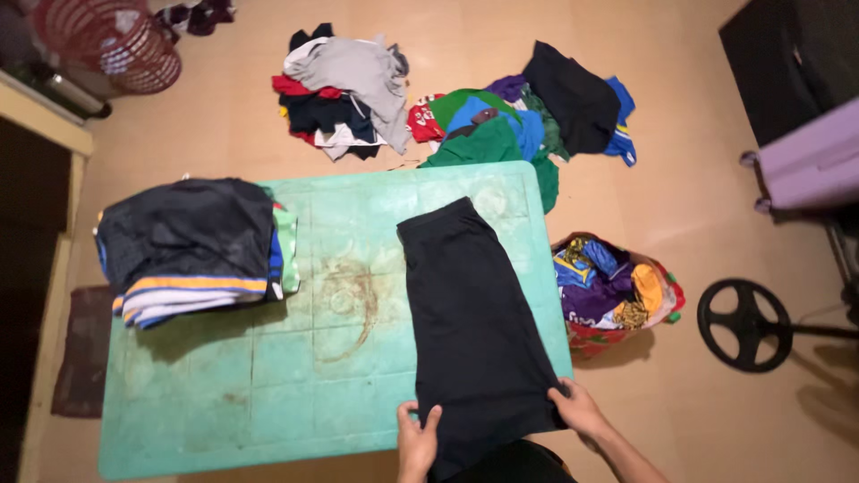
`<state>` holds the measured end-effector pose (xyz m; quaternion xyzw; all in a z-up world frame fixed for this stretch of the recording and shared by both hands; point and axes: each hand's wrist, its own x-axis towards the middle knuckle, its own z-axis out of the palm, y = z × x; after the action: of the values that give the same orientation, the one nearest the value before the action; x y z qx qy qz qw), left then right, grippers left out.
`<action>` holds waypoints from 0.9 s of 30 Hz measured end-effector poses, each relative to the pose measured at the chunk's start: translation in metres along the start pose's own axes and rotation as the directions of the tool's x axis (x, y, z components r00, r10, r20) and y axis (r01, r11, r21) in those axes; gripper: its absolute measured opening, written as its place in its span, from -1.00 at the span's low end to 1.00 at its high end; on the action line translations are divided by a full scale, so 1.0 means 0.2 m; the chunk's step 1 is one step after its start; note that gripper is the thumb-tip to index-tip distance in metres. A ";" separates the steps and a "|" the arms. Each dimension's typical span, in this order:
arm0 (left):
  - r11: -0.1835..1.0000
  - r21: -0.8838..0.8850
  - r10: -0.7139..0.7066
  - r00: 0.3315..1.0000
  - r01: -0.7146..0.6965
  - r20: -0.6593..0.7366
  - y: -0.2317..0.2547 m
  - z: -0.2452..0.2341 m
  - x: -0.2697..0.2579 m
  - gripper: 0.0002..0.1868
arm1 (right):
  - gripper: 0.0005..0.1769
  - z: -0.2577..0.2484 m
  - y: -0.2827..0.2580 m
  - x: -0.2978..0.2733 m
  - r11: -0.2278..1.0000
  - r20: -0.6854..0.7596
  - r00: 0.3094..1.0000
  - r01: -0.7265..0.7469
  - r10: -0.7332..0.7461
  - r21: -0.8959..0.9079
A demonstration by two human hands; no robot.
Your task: The person takes various items of clothing, including shorts and jerseys, from a laundry bag and a pile on the floor, folds each piece individually on a green table, and stacks them.
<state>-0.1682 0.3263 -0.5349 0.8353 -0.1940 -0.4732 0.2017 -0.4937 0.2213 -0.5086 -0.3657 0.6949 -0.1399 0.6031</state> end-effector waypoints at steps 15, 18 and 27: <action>0.714 -0.667 0.389 0.913 -0.213 0.124 0.78 -0.48 0.13 -0.49 | -0.70 -0.19 -1.03 0.02 0.922 0.259 0.966 -0.093 -0.008 0.377; 0.378 -0.923 0.484 0.834 0.074 0.265 0.95 -0.56 0.49 -0.41 | -0.75 -0.21 -1.28 0.40 0.940 0.339 0.940 -0.077 -0.043 0.333; 0.601 -0.794 0.261 0.961 -0.090 0.089 1.28 -0.51 0.83 -0.20 | -0.44 0.01 -1.61 1.02 0.939 0.188 0.982 -0.078 0.015 0.334</action>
<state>-0.0352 0.0401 -0.4708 0.5895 -0.0686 -0.5674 0.5708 -0.3840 -0.1399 -0.4543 -0.2507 0.6105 -0.2093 0.7216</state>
